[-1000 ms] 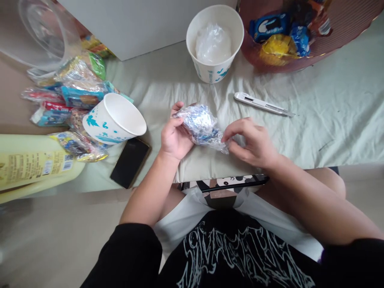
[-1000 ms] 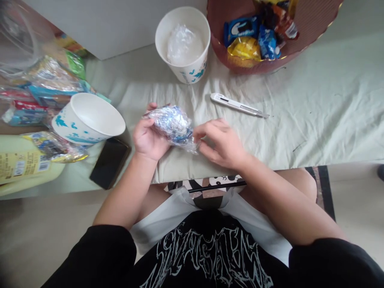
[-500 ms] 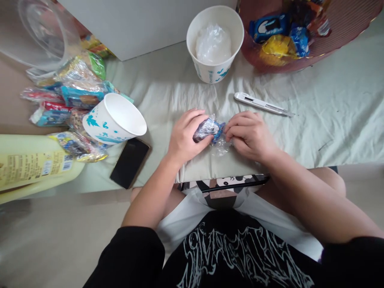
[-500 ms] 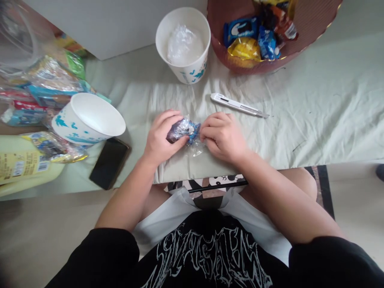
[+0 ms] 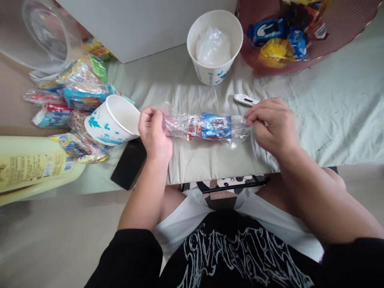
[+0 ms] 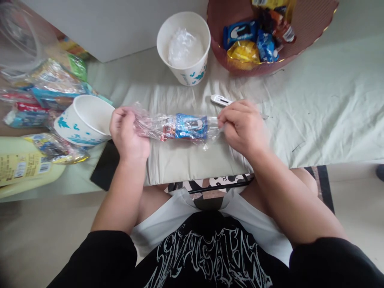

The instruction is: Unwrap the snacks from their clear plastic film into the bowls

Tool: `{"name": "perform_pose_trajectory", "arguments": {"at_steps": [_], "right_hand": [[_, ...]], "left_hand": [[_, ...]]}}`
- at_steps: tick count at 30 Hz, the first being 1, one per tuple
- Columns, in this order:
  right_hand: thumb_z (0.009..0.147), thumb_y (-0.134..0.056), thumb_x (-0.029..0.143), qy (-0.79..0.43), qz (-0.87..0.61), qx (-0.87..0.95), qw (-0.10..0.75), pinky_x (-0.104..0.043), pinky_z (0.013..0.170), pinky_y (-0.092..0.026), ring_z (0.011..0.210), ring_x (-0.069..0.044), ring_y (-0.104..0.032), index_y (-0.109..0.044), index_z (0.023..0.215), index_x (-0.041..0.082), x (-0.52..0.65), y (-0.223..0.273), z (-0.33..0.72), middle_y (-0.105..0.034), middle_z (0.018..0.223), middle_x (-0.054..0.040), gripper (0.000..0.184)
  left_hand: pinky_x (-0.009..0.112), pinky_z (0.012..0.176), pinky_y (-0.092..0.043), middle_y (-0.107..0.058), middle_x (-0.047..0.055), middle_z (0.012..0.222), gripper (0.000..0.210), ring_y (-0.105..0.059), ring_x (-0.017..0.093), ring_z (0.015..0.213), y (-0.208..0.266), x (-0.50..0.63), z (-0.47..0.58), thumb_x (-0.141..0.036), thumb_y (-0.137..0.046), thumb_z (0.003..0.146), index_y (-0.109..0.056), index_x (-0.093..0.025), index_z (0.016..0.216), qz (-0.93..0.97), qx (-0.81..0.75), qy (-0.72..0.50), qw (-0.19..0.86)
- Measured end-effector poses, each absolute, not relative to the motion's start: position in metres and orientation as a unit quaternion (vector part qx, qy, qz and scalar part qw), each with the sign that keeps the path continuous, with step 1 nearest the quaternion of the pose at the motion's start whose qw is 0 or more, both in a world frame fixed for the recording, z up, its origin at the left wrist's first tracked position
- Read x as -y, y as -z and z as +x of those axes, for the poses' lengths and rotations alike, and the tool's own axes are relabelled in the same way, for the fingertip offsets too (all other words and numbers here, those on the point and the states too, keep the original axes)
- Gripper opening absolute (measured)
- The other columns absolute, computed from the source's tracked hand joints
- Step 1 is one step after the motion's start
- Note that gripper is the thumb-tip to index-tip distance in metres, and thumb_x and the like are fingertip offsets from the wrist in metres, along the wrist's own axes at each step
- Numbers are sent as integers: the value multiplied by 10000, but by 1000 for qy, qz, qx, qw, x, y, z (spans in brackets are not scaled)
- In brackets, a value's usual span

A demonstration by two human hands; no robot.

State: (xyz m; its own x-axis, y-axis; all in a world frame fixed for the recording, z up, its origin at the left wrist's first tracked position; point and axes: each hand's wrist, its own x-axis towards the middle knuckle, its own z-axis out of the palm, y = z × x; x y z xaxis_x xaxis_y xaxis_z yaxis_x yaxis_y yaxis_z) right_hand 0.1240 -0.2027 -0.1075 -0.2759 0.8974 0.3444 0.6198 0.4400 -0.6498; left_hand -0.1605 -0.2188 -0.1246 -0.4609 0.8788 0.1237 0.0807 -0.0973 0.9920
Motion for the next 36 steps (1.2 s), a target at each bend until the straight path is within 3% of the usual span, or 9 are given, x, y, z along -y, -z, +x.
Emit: {"name": "perform_pose_trajectory", "arguments": {"at_steps": [3,6,11,16,23,27,30,32,36], "right_hand": [[872,-467,147,-165,-525,730,405,-483,940,-499,981,-269,-677,-673,799,260,202,100,132,-727,949,-72,246],[958,-447,390,-198,-433,765,434,-515,974,-485,1107,-310,-651,-681,1061,272,205,95,132,-699,1146,-108,281],[874,-651,450,-197,-387,860,268,-532,1011,-423,1204,-343,-599,-681,1101,273,209,103,121,-698,1251,-87,289],[949,-583,276,-160,-479,784,362,-451,879,-493,928,-259,-661,-699,896,261,208,100,118,-712,919,-69,129],[972,-578,326,-196,-610,644,417,-310,516,-399,464,-128,-403,-699,902,251,215,93,116,-372,529,54,159],[1008,-529,394,-326,-506,649,465,-367,749,-572,843,-197,-716,-633,1165,285,216,99,113,-704,1020,-48,217],[970,-573,408,-333,-444,709,435,-461,962,-563,1297,-290,-616,-566,1329,316,217,100,111,-576,1455,-105,371],[963,-562,352,-312,-441,732,415,-450,944,-568,1248,-278,-634,-596,1296,292,218,99,109,-647,1347,-115,341],[942,-510,228,-306,-498,723,368,-322,665,-539,670,-158,-640,-669,1011,232,223,100,102,-702,789,-22,174]], "left_hand": [[309,615,-516,-609,-4,985,236,-638,141,711,126,220,-167,-359,-682,887,-536,-307,1064,395,-607,-611,319],[393,870,-558,-597,41,1178,261,-660,218,1021,124,227,-166,-399,-646,895,-563,-315,1128,519,-586,-570,250],[536,1174,-401,-637,92,1304,401,-539,338,1327,115,228,-160,-472,-726,802,-646,-269,1139,717,-553,-385,178],[456,969,-526,-758,57,965,124,-689,262,1000,110,226,-157,-342,-622,886,-679,-234,910,739,-556,-329,191],[310,562,-414,-627,24,625,373,-562,147,580,97,240,-146,-357,-490,982,-585,-210,652,742,-512,-335,272],[296,521,-363,-560,-10,596,426,-476,126,531,96,247,-135,-552,-617,890,-528,-219,640,743,-519,-304,295],[299,518,-317,-526,-24,625,458,-443,127,546,96,251,-129,-597,-752,754,-497,-226,673,745,-559,-267,246],[304,525,-306,-515,-25,635,363,-436,128,546,95,253,-127,-477,-729,808,-492,-227,692,737,-583,-247,235],[302,550,-366,-513,-19,648,269,-467,134,564,91,253,-132,-354,-564,958,-521,-226,726,711,-570,-282,300]]}}
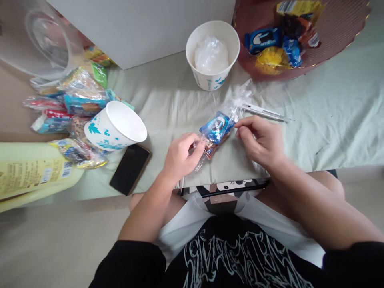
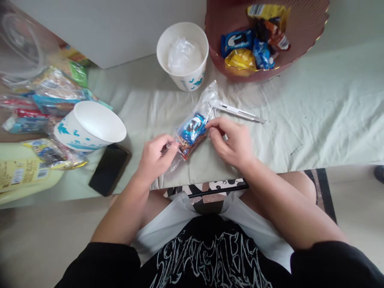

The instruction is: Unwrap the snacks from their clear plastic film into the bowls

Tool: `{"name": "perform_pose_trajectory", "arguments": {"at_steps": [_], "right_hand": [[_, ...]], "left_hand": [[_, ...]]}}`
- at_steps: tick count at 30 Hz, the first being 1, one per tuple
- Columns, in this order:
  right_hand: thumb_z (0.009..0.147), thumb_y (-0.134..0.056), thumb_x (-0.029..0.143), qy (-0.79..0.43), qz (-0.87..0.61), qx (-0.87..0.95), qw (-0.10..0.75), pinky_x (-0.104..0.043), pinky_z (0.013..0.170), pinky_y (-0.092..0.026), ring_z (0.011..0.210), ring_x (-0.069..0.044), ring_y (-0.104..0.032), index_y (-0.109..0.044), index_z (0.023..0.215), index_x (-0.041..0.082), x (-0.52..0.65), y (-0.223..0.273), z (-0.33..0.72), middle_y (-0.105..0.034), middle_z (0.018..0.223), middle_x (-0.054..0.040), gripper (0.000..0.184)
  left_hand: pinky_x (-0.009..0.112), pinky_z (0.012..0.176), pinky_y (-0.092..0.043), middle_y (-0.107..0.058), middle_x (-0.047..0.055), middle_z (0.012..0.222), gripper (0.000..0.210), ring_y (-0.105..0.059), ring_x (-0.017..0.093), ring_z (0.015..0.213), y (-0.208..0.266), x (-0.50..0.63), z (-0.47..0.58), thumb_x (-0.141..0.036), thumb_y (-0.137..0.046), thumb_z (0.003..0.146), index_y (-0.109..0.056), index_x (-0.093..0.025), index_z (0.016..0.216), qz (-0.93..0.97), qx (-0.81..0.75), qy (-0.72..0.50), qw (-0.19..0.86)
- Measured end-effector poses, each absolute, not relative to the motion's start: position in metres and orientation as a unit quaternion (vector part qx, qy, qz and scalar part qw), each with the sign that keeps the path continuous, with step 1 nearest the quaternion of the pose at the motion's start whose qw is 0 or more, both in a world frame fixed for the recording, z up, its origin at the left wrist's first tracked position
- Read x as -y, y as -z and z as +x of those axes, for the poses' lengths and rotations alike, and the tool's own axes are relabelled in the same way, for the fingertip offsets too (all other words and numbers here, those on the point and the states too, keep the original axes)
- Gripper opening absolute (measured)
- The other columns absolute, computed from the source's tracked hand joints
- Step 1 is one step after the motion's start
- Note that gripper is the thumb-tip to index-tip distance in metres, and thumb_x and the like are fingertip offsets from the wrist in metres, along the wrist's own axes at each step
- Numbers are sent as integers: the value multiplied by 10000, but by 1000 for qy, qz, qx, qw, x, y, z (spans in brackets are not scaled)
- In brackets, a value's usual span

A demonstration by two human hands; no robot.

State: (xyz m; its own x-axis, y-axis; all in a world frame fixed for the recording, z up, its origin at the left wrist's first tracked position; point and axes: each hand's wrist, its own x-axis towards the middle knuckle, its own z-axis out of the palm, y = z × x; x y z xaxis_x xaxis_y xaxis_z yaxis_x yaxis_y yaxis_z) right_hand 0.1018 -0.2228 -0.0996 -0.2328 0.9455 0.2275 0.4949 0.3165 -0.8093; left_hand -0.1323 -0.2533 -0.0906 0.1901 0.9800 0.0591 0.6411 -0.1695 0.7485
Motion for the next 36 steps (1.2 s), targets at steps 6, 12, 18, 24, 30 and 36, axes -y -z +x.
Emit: {"name": "perform_pose_trajectory", "arguments": {"at_steps": [6,12,18,24,30,36], "right_hand": [[885,-557,261,-348,-522,721,295,-304,625,-510,630,-152,-616,-674,1005,194,223,103,92,-708,797,-32,181],[922,-597,362,-471,-514,645,313,-337,708,-583,786,-180,-698,-620,1179,183,223,106,94,-748,994,-87,313],[869,-664,572,-768,-378,376,354,-363,784,-631,900,-190,-709,-534,1271,258,237,106,73,-722,1117,-64,526],[732,-834,449,-866,-322,207,323,-364,835,-631,876,-183,-717,-563,1196,283,248,105,57,-716,1028,-17,561],[692,-894,333,-898,-293,114,307,-351,820,-641,850,-181,-751,-589,1085,263,249,106,52,-732,965,12,503],[743,-882,324,-869,-335,96,352,-332,807,-654,863,-173,-747,-624,1042,249,248,106,46,-753,971,-7,402]], "left_hand": [[331,725,-518,-619,52,870,418,-603,174,811,92,250,-142,-541,-501,1010,-590,-222,754,651,-533,-367,396],[460,971,-583,-705,89,1203,532,-639,284,1237,92,251,-142,-689,-551,925,-529,-218,678,497,-498,-435,562],[584,944,-617,-732,59,1285,620,-702,332,1203,75,256,-136,-826,-540,813,-466,-225,682,413,-449,-433,664],[497,735,-628,-749,48,1221,620,-741,301,1096,81,262,-154,-830,-295,908,-510,-261,787,415,-482,-456,622],[478,811,-614,-696,34,1314,555,-627,288,1318,77,252,-168,-772,-217,956,-608,-396,1073,412,-542,-501,534],[503,930,-599,-683,11,1377,571,-629,269,1327,83,242,-167,-741,-217,985,-639,-360,1039,471,-489,-486,550]]}}
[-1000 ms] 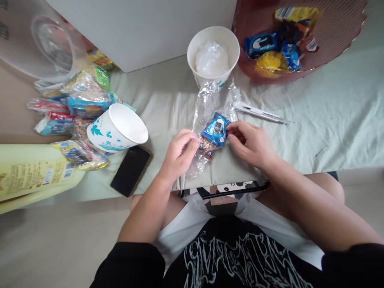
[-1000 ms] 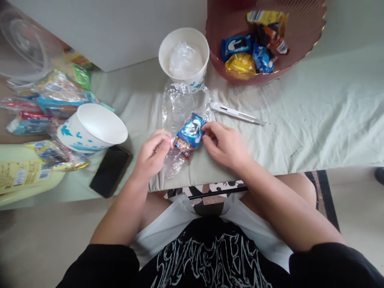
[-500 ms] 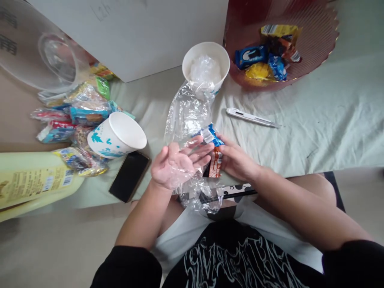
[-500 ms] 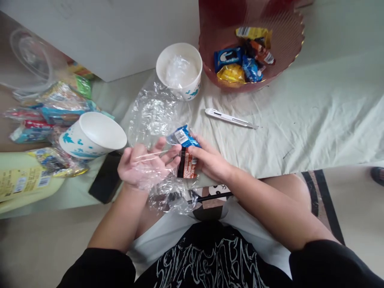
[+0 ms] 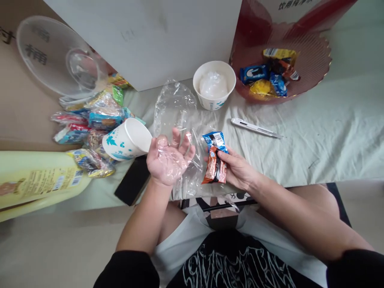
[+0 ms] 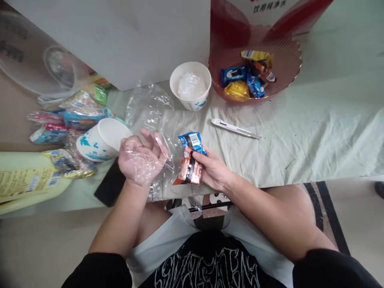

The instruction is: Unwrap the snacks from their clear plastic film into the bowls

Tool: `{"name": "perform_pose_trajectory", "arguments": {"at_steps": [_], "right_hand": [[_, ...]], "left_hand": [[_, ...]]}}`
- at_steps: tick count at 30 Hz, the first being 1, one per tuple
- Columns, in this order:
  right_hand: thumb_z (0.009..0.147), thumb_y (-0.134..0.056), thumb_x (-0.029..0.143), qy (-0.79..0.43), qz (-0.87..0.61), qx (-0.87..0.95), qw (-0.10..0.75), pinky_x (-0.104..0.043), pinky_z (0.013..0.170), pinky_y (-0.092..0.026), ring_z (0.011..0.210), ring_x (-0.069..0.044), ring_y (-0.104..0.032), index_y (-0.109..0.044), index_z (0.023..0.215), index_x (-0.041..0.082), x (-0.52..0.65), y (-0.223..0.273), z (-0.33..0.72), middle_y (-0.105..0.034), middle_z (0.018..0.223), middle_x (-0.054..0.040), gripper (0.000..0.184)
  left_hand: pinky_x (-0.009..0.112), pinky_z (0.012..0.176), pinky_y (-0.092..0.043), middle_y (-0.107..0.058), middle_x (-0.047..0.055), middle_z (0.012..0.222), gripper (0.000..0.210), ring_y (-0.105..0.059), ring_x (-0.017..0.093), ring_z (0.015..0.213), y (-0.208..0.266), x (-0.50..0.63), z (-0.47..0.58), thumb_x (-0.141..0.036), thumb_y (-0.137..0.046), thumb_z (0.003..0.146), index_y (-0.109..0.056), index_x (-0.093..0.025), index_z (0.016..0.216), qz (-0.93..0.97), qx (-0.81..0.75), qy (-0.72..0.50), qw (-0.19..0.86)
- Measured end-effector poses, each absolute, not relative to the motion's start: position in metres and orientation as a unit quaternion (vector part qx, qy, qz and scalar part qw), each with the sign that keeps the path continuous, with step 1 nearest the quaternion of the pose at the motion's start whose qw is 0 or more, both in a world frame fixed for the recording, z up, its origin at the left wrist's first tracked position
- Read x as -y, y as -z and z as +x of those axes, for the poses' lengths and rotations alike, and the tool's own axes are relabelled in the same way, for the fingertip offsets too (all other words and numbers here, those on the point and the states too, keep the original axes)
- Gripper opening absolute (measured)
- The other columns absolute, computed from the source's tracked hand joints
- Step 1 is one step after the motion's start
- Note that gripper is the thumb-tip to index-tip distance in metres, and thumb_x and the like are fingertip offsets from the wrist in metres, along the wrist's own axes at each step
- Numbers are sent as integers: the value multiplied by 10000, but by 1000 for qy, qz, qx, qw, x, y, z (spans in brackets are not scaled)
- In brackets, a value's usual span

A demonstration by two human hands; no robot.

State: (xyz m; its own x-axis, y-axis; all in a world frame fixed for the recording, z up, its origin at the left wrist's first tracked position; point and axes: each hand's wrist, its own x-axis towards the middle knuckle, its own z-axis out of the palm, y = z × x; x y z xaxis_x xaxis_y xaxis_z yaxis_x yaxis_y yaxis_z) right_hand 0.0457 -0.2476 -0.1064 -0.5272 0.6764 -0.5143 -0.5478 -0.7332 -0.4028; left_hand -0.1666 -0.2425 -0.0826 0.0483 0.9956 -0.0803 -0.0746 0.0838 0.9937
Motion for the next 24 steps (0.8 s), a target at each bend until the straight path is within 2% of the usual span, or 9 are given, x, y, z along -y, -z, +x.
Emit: {"name": "perform_pose_trajectory", "arguments": {"at_steps": [2,5,8,11,13,18,24], "right_hand": [[786,-850,391,-850,-351,131,370,-335,784,-656,874,-182,-749,-637,1083,247,245,105,50,-762,1025,-31,393],[839,-778,523,-794,-391,234,403,-389,788,-652,879,-212,-748,-635,1143,257,237,103,65,-758,1068,-48,429],[892,-685,595,-621,-495,410,449,-469,887,-614,919,-245,-724,-646,1117,254,224,103,86,-742,1030,-54,410],[960,-587,575,-404,-565,556,456,-508,982,-547,1000,-275,-691,-653,1138,239,212,108,103,-730,1053,-79,386],[1000,-512,560,-341,-556,600,463,-497,986,-537,1037,-279,-683,-630,1215,244,207,111,108,-722,1111,-92,399],[1017,-468,538,-296,-533,633,477,-459,976,-547,1080,-268,-667,-613,1275,223,201,111,107,-703,1151,-119,432],[981,-500,427,-445,-526,552,470,-425,1031,-534,1127,-247,-685,-658,1232,193,193,104,103,-737,1230,-97,378]], "left_hand": [[509,958,-592,-732,-2,1287,505,-666,275,1275,82,241,-165,-704,-355,981,-652,-309,877,385,-471,-526,595],[485,946,-607,-795,-9,1058,446,-745,265,1114,78,239,-161,-541,-530,978,-608,-235,663,213,-424,-587,656],[427,869,-639,-803,-9,898,439,-782,231,951,72,234,-156,-417,-567,983,-594,-213,595,115,-396,-617,670],[381,815,-653,-794,-10,823,408,-789,213,877,69,230,-152,-363,-619,957,-602,-204,581,89,-399,-629,661],[374,791,-660,-781,-12,783,390,-791,212,844,70,229,-151,-348,-666,925,-599,-199,571,92,-400,-629,660],[384,766,-673,-748,-27,726,355,-781,198,770,75,225,-152,-339,-729,869,-595,-205,569,89,-408,-635,650],[383,712,-670,-715,-43,690,393,-749,173,713,77,217,-160,-357,-670,901,-545,-204,561,70,-448,-659,599]]}}
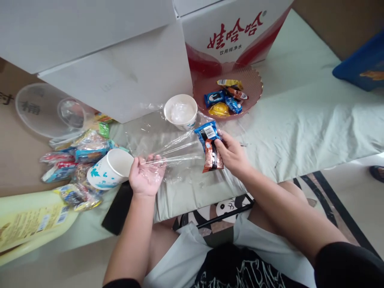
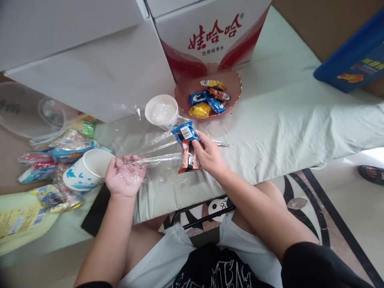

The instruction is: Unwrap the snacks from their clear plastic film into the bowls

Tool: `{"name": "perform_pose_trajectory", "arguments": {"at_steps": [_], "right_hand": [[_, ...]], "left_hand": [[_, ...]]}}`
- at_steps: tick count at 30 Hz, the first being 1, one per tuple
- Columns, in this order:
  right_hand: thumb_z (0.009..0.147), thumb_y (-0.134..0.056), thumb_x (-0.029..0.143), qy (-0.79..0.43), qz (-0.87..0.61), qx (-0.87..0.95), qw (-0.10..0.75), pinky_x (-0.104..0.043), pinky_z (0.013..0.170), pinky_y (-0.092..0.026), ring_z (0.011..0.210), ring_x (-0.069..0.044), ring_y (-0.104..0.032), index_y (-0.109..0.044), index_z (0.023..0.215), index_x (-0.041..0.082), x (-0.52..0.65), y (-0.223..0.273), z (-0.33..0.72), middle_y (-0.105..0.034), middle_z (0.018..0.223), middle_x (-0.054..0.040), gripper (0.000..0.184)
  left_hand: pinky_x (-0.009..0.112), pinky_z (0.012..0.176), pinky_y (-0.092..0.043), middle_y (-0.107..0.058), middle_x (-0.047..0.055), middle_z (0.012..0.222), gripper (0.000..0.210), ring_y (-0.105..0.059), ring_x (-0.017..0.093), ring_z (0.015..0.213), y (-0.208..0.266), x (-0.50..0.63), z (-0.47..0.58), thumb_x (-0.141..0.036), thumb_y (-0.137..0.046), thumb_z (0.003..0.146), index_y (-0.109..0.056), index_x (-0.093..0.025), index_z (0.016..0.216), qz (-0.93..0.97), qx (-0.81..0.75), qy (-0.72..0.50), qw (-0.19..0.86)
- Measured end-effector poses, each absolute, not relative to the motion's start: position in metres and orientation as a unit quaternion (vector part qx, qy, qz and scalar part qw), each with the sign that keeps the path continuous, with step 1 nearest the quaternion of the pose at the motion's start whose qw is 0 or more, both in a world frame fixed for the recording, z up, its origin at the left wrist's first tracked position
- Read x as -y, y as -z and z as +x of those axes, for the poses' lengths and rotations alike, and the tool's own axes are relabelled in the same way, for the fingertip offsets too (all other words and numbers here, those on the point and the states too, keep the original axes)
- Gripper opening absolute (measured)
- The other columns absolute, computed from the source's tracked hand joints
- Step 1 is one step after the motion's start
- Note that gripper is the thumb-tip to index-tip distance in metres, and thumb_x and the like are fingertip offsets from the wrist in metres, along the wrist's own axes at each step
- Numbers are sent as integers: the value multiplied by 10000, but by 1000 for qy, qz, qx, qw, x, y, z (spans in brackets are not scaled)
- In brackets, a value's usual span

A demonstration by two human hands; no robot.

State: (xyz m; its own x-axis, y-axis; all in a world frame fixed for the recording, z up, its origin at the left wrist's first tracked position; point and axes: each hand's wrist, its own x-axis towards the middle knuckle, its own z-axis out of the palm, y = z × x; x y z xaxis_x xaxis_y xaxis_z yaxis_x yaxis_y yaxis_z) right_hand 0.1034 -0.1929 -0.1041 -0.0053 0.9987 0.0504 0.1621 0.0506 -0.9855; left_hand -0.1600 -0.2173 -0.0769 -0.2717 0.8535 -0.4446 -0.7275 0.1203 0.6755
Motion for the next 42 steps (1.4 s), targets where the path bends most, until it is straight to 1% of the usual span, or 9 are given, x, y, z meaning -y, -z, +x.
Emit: {"name": "perform_pose_trajectory", "arguments": {"at_steps": [5,11,19,22,26,29,31,36,42], "right_hand": [[940,-552,407,-539,-540,522,382,-382,926,-573,1005,-234,-731,-739,1169,195,193,96,107,-789,1114,-50,364],[940,-544,290,-412,-616,601,299,-371,924,-548,1033,-258,-745,-808,1072,236,194,89,117,-808,1106,-50,301],[969,-504,303,-282,-669,663,181,-340,817,-501,984,-287,-739,-765,1168,218,200,89,117,-808,1050,-106,339],[974,-478,332,-233,-691,666,158,-341,744,-473,875,-290,-733,-770,1140,215,205,89,122,-806,968,-117,355],[952,-491,368,-208,-691,646,251,-336,704,-461,759,-254,-694,-765,1058,202,209,94,131,-784,870,-100,338],[953,-502,421,-285,-644,617,352,-324,654,-464,690,-218,-647,-734,1015,199,206,99,127,-751,813,-67,327],[969,-498,436,-321,-604,630,368,-333,668,-482,697,-213,-633,-716,979,208,201,102,117,-731,794,-54,315],[1007,-469,345,-196,-525,776,291,-468,991,-471,1094,-292,-629,-739,924,225,198,106,84,-739,1171,-115,307],[1005,-523,315,-97,-533,824,163,-540,1005,-443,1264,-355,-542,-760,929,244,215,101,76,-589,1480,-121,259]], "left_hand": [[347,734,-655,-694,-45,677,410,-715,144,677,75,214,-162,-377,-672,898,-516,-194,566,76,-464,-668,576],[357,739,-654,-686,-18,668,382,-715,159,658,83,207,-154,-351,-683,879,-543,-194,560,93,-478,-644,591],[312,739,-638,-690,-12,681,363,-749,164,693,90,207,-153,-334,-721,863,-560,-184,575,130,-460,-605,637],[282,736,-620,-683,-13,671,378,-745,152,690,91,209,-157,-340,-723,865,-541,-183,573,126,-466,-603,635],[272,749,-604,-672,-13,663,394,-740,146,684,91,209,-157,-355,-723,863,-517,-181,576,123,-467,-598,639],[257,696,-586,-666,-6,666,390,-734,148,663,90,208,-155,-354,-717,851,-514,-176,570,133,-456,-595,649],[249,664,-572,-660,-2,666,385,-726,150,650,89,207,-153,-351,-712,842,-514,-174,563,142,-450,-588,657],[264,693,-566,-656,9,682,375,-711,152,663,90,207,-151,-331,-687,847,-519,-176,550,161,-447,-577,664],[287,701,-556,-649,23,701,378,-706,164,660,93,209,-152,-305,-642,877,-533,-173,540,184,-447,-567,667]]}}
